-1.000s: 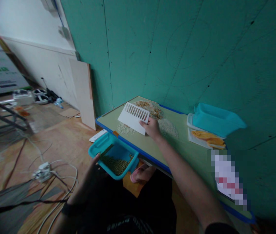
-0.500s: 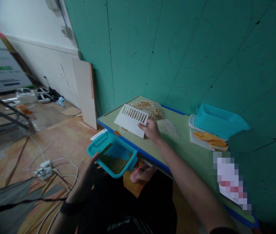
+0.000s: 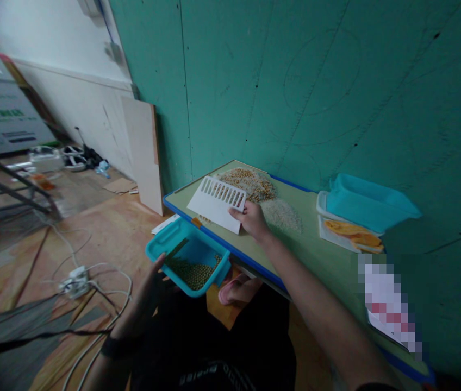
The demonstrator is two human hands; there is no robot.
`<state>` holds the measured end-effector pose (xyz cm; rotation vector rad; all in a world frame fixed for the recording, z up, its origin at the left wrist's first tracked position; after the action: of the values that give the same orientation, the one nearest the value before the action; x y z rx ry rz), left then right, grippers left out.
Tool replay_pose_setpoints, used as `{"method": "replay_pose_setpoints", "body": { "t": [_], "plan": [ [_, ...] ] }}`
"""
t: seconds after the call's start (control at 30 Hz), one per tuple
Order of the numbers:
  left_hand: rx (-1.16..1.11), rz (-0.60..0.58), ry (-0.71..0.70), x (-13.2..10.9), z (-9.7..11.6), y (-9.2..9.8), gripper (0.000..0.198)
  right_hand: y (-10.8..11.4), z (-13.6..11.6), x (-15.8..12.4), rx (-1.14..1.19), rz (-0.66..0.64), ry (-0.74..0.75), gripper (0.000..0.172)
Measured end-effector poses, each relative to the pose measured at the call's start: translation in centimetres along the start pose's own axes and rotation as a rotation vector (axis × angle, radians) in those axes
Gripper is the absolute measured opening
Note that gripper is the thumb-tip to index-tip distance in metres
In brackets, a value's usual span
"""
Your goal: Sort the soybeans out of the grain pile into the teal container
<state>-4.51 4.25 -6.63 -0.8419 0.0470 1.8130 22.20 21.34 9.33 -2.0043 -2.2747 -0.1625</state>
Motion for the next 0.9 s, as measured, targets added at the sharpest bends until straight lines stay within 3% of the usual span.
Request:
{"method": "replay_pose_setpoints", "body": {
  "t": [0.23, 0.6, 0.9],
  "plan": [
    [-0.016, -0.031, -0.009, -1.0, 0.5, -0.8, 0.084, -0.3, 0.1, -0.2, 0.003, -0.015, -0.024, 0.059],
    [0.012, -0.052, -0.01, -0.7, 0.6, -0.8, 0.086, -0.2, -0.1, -0.4, 0.009, -0.013, -0.027, 0.059],
    [0.06, -0.024, 0.013, -1.3, 0.7, -1.3, 0.078, -1.7, -0.4, -1.3, -0.012, -0.132, 0.029, 0.052]
  ]
}}
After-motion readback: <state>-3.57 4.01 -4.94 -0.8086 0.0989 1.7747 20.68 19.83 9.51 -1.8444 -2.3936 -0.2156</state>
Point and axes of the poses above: each hand's wrist, its own x-axis towards the middle knuckle, its own y-axis out of the back of the hand, z = x × y, the point moved 6 cm from there along x, towards the middle knuckle, and after that the axes turned 6 degrees about x, right-handed, at the moved point
